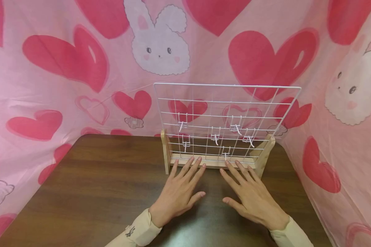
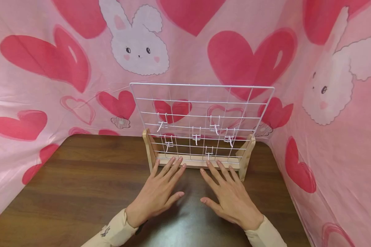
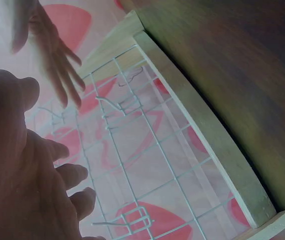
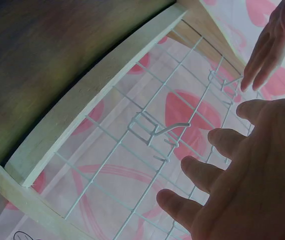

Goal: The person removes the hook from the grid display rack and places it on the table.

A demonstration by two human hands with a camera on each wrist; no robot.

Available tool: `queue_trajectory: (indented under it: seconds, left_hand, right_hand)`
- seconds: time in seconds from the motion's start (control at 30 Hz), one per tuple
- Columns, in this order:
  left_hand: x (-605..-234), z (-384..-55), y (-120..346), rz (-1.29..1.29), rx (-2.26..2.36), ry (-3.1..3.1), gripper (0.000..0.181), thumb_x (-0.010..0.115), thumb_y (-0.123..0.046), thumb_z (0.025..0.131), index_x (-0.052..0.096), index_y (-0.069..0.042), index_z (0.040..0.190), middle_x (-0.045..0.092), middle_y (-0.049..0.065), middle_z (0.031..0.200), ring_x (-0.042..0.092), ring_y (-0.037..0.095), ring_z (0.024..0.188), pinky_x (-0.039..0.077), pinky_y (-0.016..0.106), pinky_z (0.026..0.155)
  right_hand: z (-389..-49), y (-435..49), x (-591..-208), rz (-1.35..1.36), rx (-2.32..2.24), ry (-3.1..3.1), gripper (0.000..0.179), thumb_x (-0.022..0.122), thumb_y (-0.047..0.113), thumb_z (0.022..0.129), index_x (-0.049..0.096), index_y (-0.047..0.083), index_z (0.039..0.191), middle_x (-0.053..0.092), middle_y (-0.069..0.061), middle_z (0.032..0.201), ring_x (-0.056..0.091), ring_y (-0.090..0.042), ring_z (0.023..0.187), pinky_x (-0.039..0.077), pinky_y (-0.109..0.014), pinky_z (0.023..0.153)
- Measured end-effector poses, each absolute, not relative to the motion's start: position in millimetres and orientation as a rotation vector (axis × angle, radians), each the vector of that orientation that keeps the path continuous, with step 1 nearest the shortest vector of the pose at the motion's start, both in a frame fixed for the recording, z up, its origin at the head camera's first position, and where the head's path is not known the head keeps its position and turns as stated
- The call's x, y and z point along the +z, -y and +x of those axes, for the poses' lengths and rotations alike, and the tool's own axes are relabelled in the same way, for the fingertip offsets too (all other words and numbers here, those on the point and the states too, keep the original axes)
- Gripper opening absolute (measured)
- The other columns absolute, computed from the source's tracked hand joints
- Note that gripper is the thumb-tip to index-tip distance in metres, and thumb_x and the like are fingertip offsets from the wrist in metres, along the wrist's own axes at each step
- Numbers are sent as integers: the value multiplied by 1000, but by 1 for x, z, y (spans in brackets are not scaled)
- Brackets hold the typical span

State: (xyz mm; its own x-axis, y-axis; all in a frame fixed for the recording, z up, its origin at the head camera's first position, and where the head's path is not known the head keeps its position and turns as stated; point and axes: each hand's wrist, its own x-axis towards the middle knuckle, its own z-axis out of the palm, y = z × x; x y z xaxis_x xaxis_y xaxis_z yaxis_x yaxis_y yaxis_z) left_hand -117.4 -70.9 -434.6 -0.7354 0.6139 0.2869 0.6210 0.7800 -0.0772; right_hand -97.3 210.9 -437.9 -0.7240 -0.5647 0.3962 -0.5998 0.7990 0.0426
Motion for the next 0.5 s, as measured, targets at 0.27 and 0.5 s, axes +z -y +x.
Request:
queue_trajectory:
  seconds: [0.27,0.5]
  left_hand:
    - [-434,-119,69,-958,26,2634,80,47,-63,103,25,-21,167,19,2,177,20,25,164,27,64,125]
    - [-435,-117,69,-953,0,2649,81,53,-61,101,26,-22,167,20,3,177,22,26,163,26,65,125]
  right_hand:
    - [-96,-213,-435,852,114,2602,77,45,70,101,41,22,161,31,-7,173,20,-29,163,-16,-32,131]
    - [-97,-214,-434,857,121,2577,77,44,69,101,43,20,160,38,-10,169,26,-31,161,-15,-32,131]
